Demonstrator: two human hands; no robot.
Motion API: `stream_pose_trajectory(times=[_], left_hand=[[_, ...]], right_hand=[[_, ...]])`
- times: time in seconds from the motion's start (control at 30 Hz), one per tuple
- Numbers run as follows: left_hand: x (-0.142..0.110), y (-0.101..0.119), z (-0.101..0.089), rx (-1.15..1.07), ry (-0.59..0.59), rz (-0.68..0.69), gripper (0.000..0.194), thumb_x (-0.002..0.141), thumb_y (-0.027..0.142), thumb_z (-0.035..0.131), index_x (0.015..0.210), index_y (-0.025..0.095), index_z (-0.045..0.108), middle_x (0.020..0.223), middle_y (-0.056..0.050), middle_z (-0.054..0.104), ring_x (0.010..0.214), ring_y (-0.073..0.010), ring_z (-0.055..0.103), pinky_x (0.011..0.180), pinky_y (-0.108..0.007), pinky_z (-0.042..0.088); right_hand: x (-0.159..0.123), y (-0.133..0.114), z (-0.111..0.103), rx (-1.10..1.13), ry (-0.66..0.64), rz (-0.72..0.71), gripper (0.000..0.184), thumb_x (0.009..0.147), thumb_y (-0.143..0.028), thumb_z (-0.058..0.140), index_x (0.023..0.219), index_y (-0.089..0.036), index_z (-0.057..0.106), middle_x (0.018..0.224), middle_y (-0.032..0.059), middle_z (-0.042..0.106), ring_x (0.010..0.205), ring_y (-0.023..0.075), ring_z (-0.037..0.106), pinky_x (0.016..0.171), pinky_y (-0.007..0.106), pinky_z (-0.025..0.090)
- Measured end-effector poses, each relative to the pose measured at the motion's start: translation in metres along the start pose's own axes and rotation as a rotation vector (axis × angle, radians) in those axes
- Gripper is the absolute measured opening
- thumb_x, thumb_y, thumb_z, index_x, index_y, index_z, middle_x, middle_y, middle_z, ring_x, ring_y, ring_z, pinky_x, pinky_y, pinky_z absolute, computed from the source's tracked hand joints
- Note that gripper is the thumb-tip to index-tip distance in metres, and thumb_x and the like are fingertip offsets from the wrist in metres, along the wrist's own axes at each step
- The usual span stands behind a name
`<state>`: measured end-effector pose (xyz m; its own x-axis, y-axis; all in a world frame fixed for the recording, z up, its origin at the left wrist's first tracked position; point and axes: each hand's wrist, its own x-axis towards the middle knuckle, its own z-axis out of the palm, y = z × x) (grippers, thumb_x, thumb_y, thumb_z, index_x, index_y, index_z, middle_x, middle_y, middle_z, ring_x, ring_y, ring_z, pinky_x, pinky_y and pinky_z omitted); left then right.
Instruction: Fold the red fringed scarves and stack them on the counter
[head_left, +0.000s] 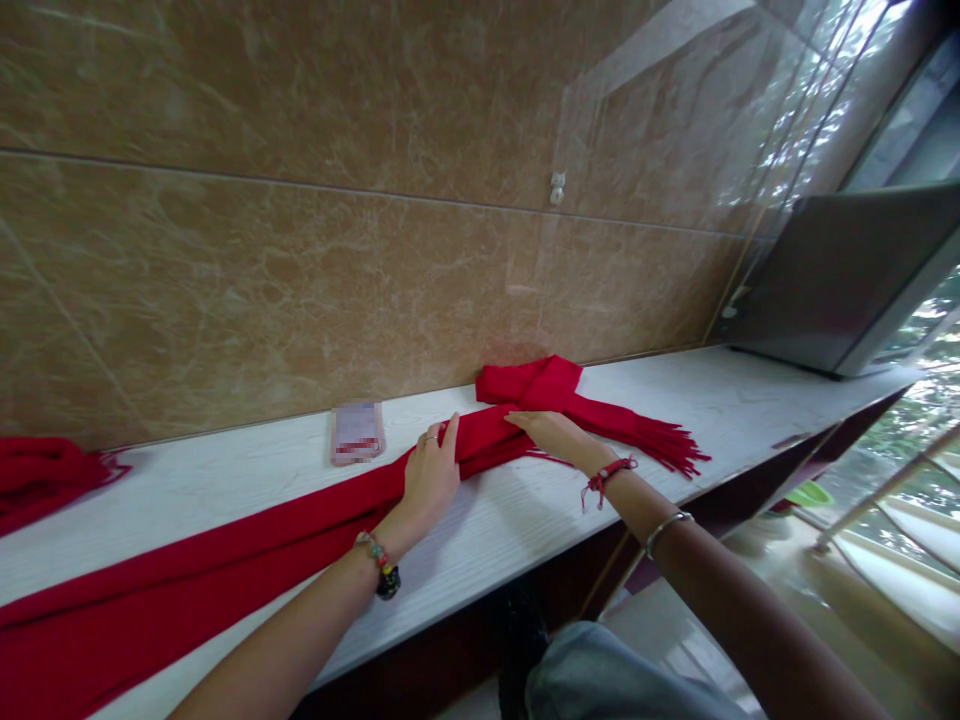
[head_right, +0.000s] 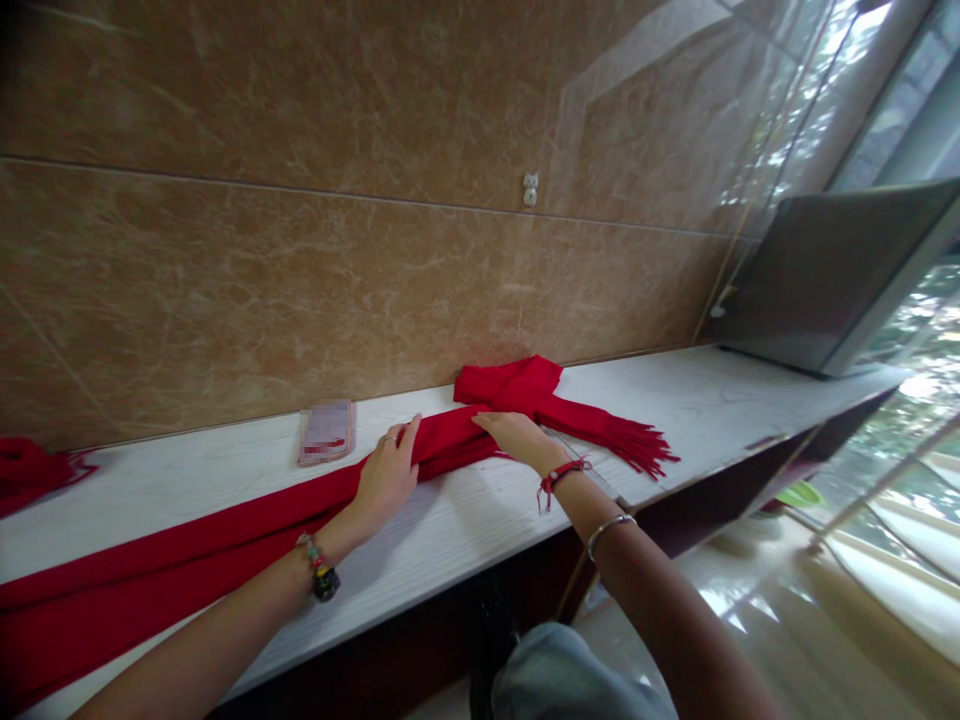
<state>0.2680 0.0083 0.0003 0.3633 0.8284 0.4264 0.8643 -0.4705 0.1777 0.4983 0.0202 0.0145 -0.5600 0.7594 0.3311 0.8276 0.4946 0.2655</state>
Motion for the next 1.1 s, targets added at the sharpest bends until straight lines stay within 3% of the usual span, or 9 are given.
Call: stream_pose_trajectory(times=[0.2, 0.4, 0.53, 0.67, 0.8, 0.93, 1.1], left_hand=[[0.003, -0.006, -0.004, -0.145, -0.082, 0.028, 0.068, 0.072, 0.008, 0.045, 0.135, 0.015, 0.02, 0.13, -0.014, 0.035, 0.117, -0.0213, 0.04, 0.095, -0.032, 0.037], [-0.016, -0.017, 0.002, 0.046, -0.199, 0.24, 0.056, 0.079, 0.011, 0.035, 0.135, 0.015, 0.025, 0.145, -0.014, 0.014, 0.132, -0.0261, 0.01, 0.102, -0.044, 0.026], [-0.021, -0.02, -0.001, 0.104, -0.258, 0.252, 0.055, 0.083, 0.021, 0.035, 0.136, 0.016, 0.022, 0.146, -0.011, 0.011, 0.132, -0.027, 0.007, 0.102, -0.047, 0.023], [-0.004, -0.009, -0.01, 0.03, -0.221, 0.254, 0.051, 0.087, 0.035, 0.029, 0.134, 0.015, 0.027, 0.144, -0.012, 0.017, 0.132, -0.0252, 0.01, 0.103, -0.047, 0.02], [0.024, 0.007, -0.007, -0.016, -0.19, 0.248, 0.048, 0.088, 0.026, 0.022, 0.133, 0.01, 0.028, 0.143, -0.012, 0.021, 0.132, -0.0228, 0.014, 0.104, -0.045, 0.021], [0.038, 0.015, 0.01, 0.018, -0.225, 0.207, 0.05, 0.085, 0.022, 0.024, 0.132, 0.003, 0.029, 0.14, -0.016, 0.027, 0.13, -0.0255, 0.021, 0.103, -0.046, 0.022], [0.031, 0.009, 0.026, 0.043, -0.213, 0.202, 0.051, 0.088, 0.028, 0.024, 0.132, 0.003, 0.029, 0.139, -0.016, 0.029, 0.129, -0.0254, 0.024, 0.103, -0.044, 0.022]], right_hand=[[0.001, 0.001, 0.0, -0.04, -0.037, 0.009, 0.046, 0.075, 0.004, 0.041, 0.117, -0.011, 0.05, 0.118, 0.0113, 0.056, 0.105, 0.0174, 0.055, 0.09, 0.031, 0.045], [-0.011, -0.006, 0.003, -0.025, -0.031, 0.034, 0.048, 0.077, 0.003, 0.038, 0.123, -0.01, 0.044, 0.125, 0.0132, 0.05, 0.11, 0.0171, 0.051, 0.091, 0.03, 0.044], [-0.022, -0.008, 0.009, 0.017, -0.026, 0.06, 0.055, 0.075, 0.003, 0.036, 0.128, -0.01, 0.038, 0.132, 0.0138, 0.042, 0.119, 0.0173, 0.042, 0.093, 0.029, 0.042], [-0.015, -0.004, 0.001, 0.094, -0.065, 0.01, 0.057, 0.075, -0.006, 0.045, 0.131, -0.01, 0.035, 0.136, 0.0136, 0.036, 0.128, 0.02, 0.027, 0.103, 0.035, 0.031], [0.012, -0.005, -0.008, 0.167, -0.071, 0.059, 0.051, 0.083, -0.026, 0.044, 0.13, -0.009, 0.035, 0.136, 0.0164, 0.034, 0.128, 0.0221, 0.025, 0.102, 0.04, 0.029], [0.033, -0.013, 0.013, 0.1, -0.032, 0.134, 0.044, 0.09, -0.03, 0.033, 0.126, -0.005, 0.04, 0.131, 0.0199, 0.041, 0.126, 0.0235, 0.031, 0.099, 0.043, 0.033], [0.022, -0.008, 0.055, -0.015, 0.018, 0.115, 0.041, 0.09, -0.029, 0.035, 0.125, -0.008, 0.041, 0.13, 0.0206, 0.041, 0.122, 0.025, 0.037, 0.089, 0.042, 0.044]])
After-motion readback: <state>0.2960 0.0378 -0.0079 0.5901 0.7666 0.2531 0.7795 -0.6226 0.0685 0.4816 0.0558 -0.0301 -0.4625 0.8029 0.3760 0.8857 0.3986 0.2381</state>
